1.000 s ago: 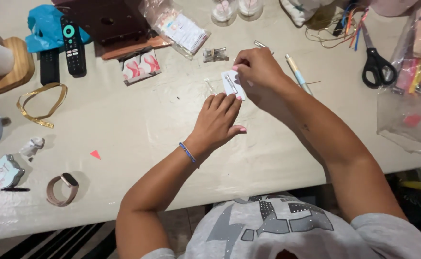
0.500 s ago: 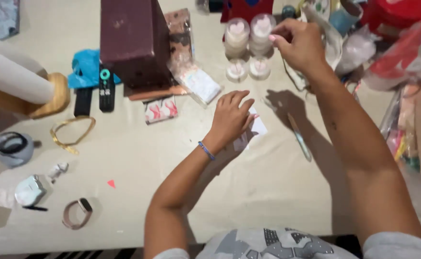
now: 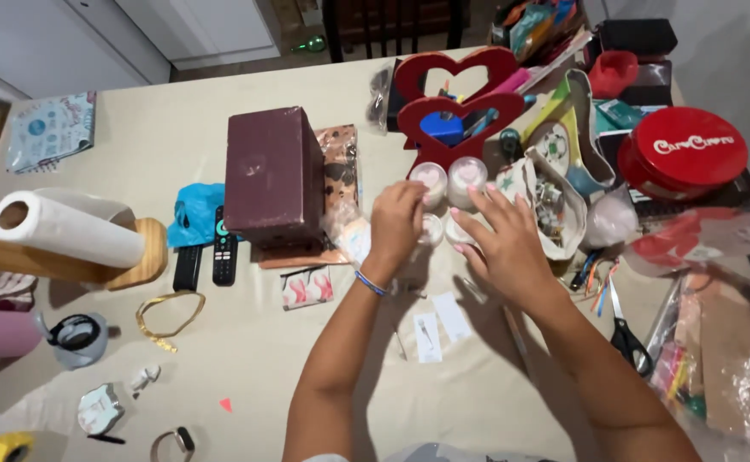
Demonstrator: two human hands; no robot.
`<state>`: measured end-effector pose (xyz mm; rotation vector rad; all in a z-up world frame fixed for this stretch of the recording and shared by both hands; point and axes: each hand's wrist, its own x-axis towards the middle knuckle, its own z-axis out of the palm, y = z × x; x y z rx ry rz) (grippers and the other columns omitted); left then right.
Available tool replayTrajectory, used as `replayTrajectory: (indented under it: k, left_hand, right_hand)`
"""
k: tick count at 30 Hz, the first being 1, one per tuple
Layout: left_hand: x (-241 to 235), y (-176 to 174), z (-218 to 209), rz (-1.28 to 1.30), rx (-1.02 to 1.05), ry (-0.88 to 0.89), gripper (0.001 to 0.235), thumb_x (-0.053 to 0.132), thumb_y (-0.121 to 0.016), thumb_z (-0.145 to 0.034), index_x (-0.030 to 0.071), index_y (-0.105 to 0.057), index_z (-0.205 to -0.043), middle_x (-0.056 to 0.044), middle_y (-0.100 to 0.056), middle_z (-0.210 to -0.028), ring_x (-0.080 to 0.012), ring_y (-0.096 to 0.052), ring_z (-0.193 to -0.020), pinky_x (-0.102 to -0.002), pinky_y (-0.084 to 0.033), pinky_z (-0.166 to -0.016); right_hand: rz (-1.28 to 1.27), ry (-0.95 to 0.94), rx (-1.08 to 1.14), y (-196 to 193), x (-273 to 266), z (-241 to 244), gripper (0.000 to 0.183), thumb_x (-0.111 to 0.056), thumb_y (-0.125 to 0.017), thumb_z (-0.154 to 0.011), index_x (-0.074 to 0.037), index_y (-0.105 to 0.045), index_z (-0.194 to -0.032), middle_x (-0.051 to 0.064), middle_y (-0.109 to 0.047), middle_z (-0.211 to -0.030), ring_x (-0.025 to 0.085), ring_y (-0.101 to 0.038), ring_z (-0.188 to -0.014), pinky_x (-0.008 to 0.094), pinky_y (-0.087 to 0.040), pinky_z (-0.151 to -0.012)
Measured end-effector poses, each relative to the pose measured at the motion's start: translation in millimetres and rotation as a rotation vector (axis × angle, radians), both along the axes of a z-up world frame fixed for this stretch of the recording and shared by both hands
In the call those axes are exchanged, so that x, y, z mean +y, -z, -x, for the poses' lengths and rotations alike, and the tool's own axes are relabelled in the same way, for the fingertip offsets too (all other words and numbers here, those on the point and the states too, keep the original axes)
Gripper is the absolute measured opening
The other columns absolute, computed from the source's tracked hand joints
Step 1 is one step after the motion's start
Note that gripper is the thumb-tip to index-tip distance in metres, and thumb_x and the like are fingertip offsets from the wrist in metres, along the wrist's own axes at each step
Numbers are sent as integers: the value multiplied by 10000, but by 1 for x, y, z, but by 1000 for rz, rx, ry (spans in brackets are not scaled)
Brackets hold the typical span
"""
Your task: The person sits at a cluttered table and prepares small items for packaging. They handle a small metallic object, placing it into a clear plastic bag and sealing it with a white label. They then use a blue tape dispenser to apply tape to the label. Finally, they use scissors to cut a piece of brown paper from a larger sheet.
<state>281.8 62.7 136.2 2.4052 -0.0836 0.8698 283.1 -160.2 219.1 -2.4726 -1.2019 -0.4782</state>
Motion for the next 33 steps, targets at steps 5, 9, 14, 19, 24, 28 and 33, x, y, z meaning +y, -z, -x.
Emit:
replayTrajectory:
  k: [5, 9, 14, 19, 24, 28, 33]
  left_hand:
    - [37, 34, -70, 244, 4, -88, 269, 58, -682, -909, 79, -643, -1175, -125, -654, -1088, -344, -709, -983, -416, -577, -875]
    - [58, 43, -118, 462, 113, 2, 605, -65, -678, -895, -10, -474, -1462, -310, -535, -1351, -529, -635, -1184, -582, -541, -1026]
    - [56, 10, -138, 505, 256, 289, 737, -92, -769, -785, 43, -542, -1473, -295, -575, -1395, -550, -591, -1238, -580, -542, -1047]
    - [87, 50, -172, 360, 224, 325, 693, -31, -805, -761, 149, -593, -1395, -128, -646, -1302, -379, -659, -1227, -477, -506, -1104]
    - [110, 54, -166, 495, 197, 249, 517, -29, -695, -862, 141, -582, -1338, -166, -685, -1167, -375, -756, -1024, -513, -596, -915]
    - [116, 27, -129, 576, 131, 192, 265, 98, -677, -994, 60, -561, -1229, -211, -668, -1135, -428, -693, -1079, -485, -608, -906]
    - [99, 31, -153, 1290, 568, 158, 677, 475, -474, -1083, 116, -256, -1614, -301, -264, -1643, -543, -538, -1321, -580, -581, -978]
  right_hand:
    - [-94, -32, -67, -9, 9, -30, 425, -391, -699, -934, -240, -687, -1331, 109, -600, -1472, 391, -508, -1418, 662, -287, -1166]
    - [-113, -34, -57, 12, 17, -59, 371, -399, -728, -928, -237, -714, -1262, 72, -622, -1463, 355, -518, -1430, 618, -252, -1206]
    - [-147, -17, 1, 40, 22, -82, 397, -379, -762, -895, -202, -718, -1247, 77, -627, -1446, 369, -552, -1383, 608, -318, -1183]
    - [-184, -31, 3, 57, 24, -90, 428, -340, -795, -870, -172, -722, -1256, 99, -644, -1414, 380, -585, -1334, 579, -371, -1154]
    - [-241, -60, 6, 44, 23, -81, 406, -311, -793, -886, -138, -725, -1248, 110, -657, -1381, 375, -609, -1291, 542, -418, -1123]
    - [-280, -101, 31, 36, 18, -71, 416, -237, -822, -863, -84, -731, -1239, 155, -668, -1343, 413, -635, -1231, 542, -466, -1082]
    - [-281, -113, 23, 31, 25, -63, 420, -204, -799, -869, -69, -713, -1257, 175, -655, -1341, 425, -638, -1198, 541, -489, -1042]
